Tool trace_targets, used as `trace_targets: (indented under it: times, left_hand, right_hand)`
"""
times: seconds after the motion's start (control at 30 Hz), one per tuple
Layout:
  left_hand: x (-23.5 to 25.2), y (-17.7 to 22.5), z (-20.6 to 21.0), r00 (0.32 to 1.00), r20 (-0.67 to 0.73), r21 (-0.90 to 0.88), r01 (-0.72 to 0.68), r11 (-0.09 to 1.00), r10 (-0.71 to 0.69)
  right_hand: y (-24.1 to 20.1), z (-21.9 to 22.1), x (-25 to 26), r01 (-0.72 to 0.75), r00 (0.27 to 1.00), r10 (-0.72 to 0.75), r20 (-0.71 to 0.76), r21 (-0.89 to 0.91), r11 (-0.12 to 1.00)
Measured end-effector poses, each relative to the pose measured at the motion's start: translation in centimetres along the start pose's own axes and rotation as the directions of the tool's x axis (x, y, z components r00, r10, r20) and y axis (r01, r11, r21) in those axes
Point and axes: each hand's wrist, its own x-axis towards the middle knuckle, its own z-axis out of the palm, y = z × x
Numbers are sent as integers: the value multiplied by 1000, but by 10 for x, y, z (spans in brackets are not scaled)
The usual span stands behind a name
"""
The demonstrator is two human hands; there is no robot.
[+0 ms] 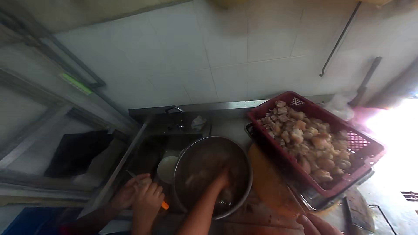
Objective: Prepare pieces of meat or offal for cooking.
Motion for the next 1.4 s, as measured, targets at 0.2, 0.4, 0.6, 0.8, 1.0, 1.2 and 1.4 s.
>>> trace_targets:
  times: [0.2, 0.4, 0.6, 0.8, 1.0, 1.2, 1.4]
  left_hand:
    - [-84, 58, -48, 984, -54, -339, 143, 930, -171]
    - [-82, -14, -27, 976, -158, -986, -164, -31, -150]
    - [-121, 24, -45, 982, -19, -936, 48, -350, 187]
    - [-140, 75, -18, 887, 145, -930, -29, 365, 439]
    - [-129, 84, -32, 858, 167, -894, -77, 442, 486]
    - [-51, 18, -31, 997, 3, -76, -77, 994, 78]
    - [-9, 40, 5, 998, 22, 194, -70, 978, 67]
  right_hand:
    - [-26, 11, 24, 136, 991, -135, 25, -98, 986]
    - [-23, 27, 22, 104, 985, -95, 142, -60, 993]
    - [-47, 33, 34, 180, 976, -170, 139, -58, 982]
    - [-77, 49, 53, 369, 926, -357, 119, -101, 924]
    - [-69, -2, 68, 273, 947, -306, -102, -250, 929]
    - [-76, -97, 95, -56, 902, -160, -401, -475, 878]
    - [-60, -50, 78, 68, 929, -183, -322, -338, 939]
